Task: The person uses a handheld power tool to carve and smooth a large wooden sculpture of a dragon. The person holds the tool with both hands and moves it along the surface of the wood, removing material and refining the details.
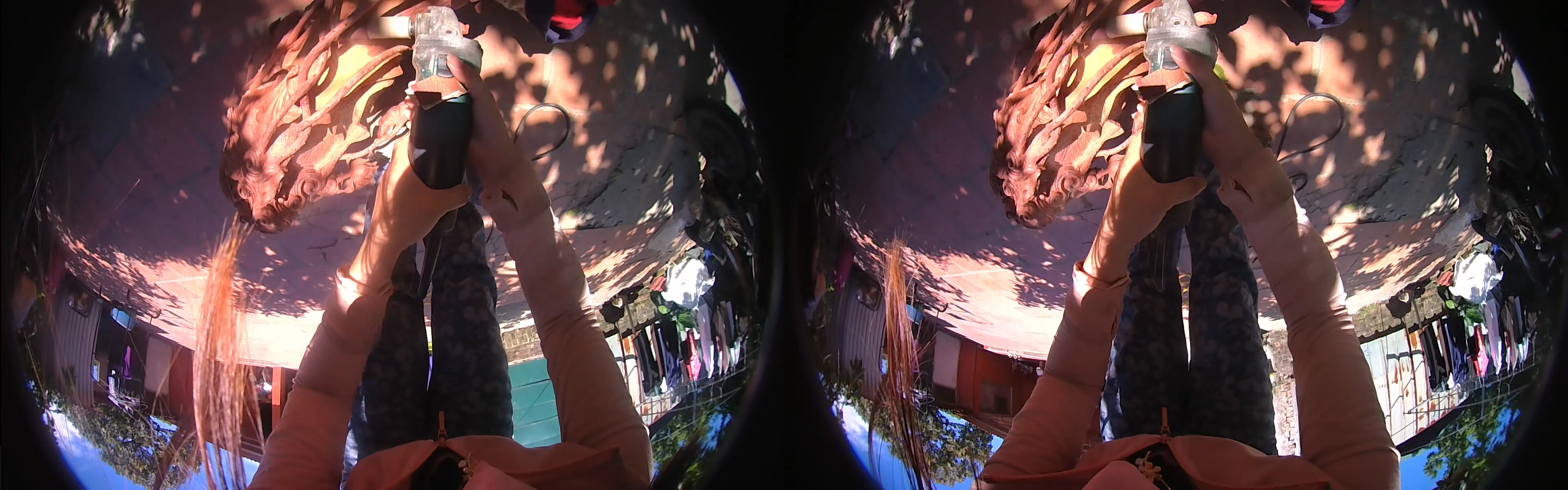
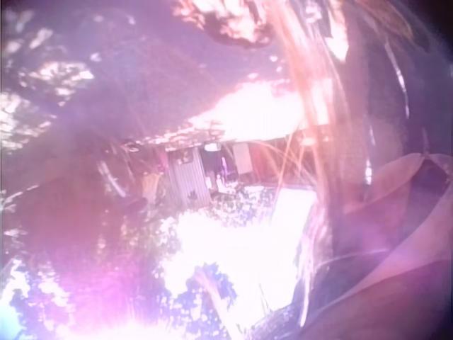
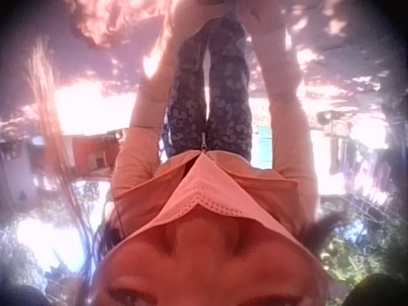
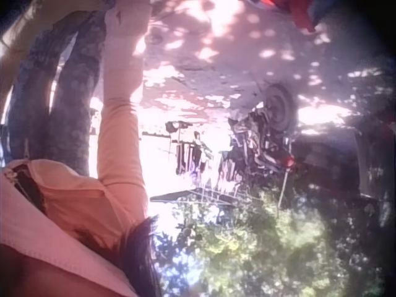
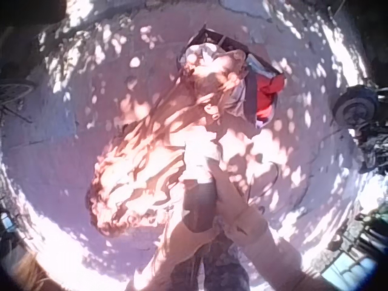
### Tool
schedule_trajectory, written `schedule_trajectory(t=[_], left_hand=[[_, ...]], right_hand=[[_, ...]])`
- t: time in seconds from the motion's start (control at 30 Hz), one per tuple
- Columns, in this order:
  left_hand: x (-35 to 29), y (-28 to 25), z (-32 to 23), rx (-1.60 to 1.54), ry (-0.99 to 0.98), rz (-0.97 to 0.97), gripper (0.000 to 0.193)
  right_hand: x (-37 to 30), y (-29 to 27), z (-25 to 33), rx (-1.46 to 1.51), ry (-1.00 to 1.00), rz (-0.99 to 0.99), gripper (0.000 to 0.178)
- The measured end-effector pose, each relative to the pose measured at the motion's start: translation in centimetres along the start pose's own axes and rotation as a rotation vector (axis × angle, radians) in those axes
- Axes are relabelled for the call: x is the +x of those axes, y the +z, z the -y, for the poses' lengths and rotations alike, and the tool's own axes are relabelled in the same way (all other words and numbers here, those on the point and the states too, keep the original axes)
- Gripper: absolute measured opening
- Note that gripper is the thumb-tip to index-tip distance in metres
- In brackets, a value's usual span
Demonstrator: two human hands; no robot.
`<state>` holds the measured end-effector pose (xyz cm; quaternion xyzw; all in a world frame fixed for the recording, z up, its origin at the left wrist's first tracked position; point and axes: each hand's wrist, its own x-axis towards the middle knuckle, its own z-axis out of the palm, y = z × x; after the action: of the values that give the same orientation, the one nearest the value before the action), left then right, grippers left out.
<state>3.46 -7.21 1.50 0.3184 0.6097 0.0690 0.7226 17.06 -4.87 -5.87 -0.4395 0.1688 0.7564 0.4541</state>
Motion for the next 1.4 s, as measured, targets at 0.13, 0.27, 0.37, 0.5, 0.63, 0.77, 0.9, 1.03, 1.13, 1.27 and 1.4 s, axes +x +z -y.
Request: schedule_trajectory(t=[0.13, 0.27, 0.37, 0.5, 0.63, 0.77, 0.9, 1.03, 1.13, 1.27, 1.4], left_hand=[[-0.8, 1.1, 0.9, -0.115, -0.12, 0.002, 0.059], [0.9, -0.3, -1.5, -0.143, 0.111, 0.017, 0.059], [2.0, -2.8, -3.5, 0.093, 0.104, 0.186, 0.056], [0.6, -1.4, -0.3, 0.121, 0.153, 0.08, 0.061], [-1.4, 0.7, 1.3, -0.03, 0.033, -0.063, 0.058], [0.0, 0.0, -1.5, 0.124, 0.067, 0.041, 0.054], [2.6, -1.7, -2.5, 0.365, 0.125, 0.192, 0.054], [3.0, -2.1, -4.2, 0.466, 0.093, 0.173, 0.06], [2.1, -1.6, -2.9, 0.499, -0.045, 0.067, 0.064], [-0.4, -0.6, -0.6, 0.421, -0.001, 0.015, 0.067], [1.2, -1.0, -1.3, 0.418, -0.032, 0.117, 0.059]], right_hand=[[-0.2, 0.1, 0.0, 0.01, 0.033, -0.039, 0.04], [0.4, 0.7, 1.2, -0.078, -0.001, 0.042, 0.042], [1.0, 0.9, 0.5, -0.022, -0.093, 0.067, 0.044], [-0.1, 1.3, -0.4, -0.101, -0.039, -0.029, 0.042], [-1.0, 0.5, -0.9, -0.021, 0.027, -0.083, 0.038], [0.1, -2.0, -0.7, -0.012, 0.089, -0.15, 0.051], [0.3, -0.9, -1.0, 0.166, -0.175, 0.034, 0.05], [1.2, -2.3, -1.6, 0.306, -0.221, 0.049, 0.049], [1.1, -1.9, -2.3, 0.297, -0.164, -0.008, 0.043], [-0.9, -1.6, -2.6, 0.248, -0.083, -0.074, 0.037], [-0.8, -1.1, -1.6, 0.227, -0.118, -0.06, 0.042]])
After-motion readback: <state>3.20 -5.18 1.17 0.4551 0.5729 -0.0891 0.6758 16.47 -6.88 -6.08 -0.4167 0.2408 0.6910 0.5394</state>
